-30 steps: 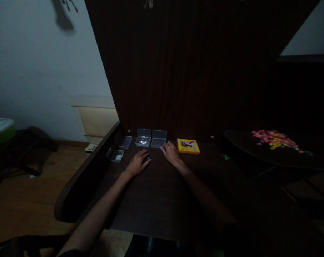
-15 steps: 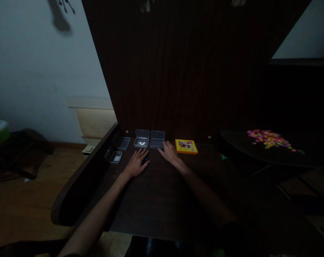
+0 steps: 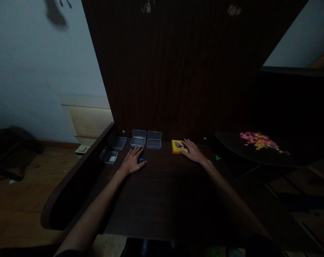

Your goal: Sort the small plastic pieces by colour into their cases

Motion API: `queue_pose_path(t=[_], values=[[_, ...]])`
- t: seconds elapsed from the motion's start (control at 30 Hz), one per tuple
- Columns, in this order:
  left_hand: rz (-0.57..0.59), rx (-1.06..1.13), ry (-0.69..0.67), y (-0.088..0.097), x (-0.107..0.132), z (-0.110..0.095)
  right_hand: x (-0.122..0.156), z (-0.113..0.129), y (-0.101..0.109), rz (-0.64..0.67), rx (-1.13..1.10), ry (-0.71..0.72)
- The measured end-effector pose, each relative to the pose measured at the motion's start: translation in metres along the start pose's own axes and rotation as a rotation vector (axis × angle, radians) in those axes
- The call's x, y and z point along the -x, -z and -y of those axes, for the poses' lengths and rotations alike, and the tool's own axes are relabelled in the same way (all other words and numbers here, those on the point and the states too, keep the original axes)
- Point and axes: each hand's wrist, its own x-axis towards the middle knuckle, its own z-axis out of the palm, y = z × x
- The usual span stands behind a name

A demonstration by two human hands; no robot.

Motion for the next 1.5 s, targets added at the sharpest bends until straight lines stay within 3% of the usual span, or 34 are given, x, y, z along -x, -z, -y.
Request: queue_pose_path(t=[0.1,0.23,0.43,0.73,0.9,1.0,1.1,1.3,1.5], values=[[0.000,0.031,-0.047,-0.001,0.003,0.001,0.011,-0.007,-0.010,0.059,-0.005,-0.010],[0.013,0.068,-0.105,-0.002,0.009,0.001,0.028,0.002,-0.017,-0.009,0.035,0.007],[-0.024,0.115,-0.122,-0.005,0.012,0.001,0.050,0.025,-0.003,-0.008,0.069,0.043],[0.009,0.147,-0.192,-0.008,0.005,0.001,0.036,0.011,-0.003,0.103,-0.096,0.014],[-0.061,0.182,-0.178,-0.010,0.006,0.002,0.034,0.024,0.009,0.115,-0.064,-0.053],[-0.175,0.178,-0.203,-0.004,0.009,-0.004,0.038,0.032,0.018,0.124,-0.060,-0.106],[-0.243,0.147,-0.248,0.002,0.015,-0.019,0.040,0.035,0.024,0.145,-0.134,-0.123],[-0.143,0.182,-0.324,-0.010,0.026,-0.083,0.041,0.039,0.037,0.197,-0.333,-0.350],[-0.044,0.360,-0.125,-0.048,0.018,-0.131,0.043,0.042,0.056,0.254,-0.621,-0.504]])
